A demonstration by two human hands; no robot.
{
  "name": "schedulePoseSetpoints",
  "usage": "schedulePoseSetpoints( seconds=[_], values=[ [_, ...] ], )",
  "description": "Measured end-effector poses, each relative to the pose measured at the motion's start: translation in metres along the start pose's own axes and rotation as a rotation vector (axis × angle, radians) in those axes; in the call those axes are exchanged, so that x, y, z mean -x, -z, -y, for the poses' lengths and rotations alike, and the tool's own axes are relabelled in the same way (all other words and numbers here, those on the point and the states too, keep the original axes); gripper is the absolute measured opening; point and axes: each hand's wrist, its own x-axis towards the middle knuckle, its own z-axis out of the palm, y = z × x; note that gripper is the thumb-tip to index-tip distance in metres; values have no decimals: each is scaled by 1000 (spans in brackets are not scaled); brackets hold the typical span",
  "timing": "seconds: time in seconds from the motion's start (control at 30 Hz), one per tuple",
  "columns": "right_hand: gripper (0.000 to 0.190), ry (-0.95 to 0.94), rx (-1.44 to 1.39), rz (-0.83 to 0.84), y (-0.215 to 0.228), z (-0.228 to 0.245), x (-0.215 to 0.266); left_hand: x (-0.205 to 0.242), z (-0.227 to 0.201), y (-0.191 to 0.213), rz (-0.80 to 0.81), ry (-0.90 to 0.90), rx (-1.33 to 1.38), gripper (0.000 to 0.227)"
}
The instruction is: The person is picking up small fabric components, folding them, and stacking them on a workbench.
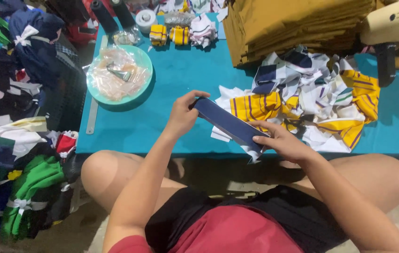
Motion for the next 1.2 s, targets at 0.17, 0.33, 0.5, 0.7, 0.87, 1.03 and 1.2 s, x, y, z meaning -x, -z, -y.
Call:
schedulePoseSetpoints(
  seconds=[0.17,0.33,0.5,0.7,0.87,1.03,1.2],
  values=[
    [47,71,-39,1,13,-16,-18,-8,23,2,-45,79,-72,61],
    [22,111,-94,-46,22,-40,-37,-12,34,-4,68,242,-183,55],
    [17,51,-16,-44,17,-24,-32,7,-11,-5,153,281,34,74],
    [22,164,-75,-141,11,-27,-23,3,9,3,156,223,63,54],
    [16,130,-25,-104,6,-15,-14,6,11,3,150,188,66,53],
    [17,66,87,-111,7,-12,-22,-8,51,2,38,69,-119,58],
    [19,-71,19,-50,23,-37,-44,-18,96,3,-155,-173,-612,78]
  ],
)
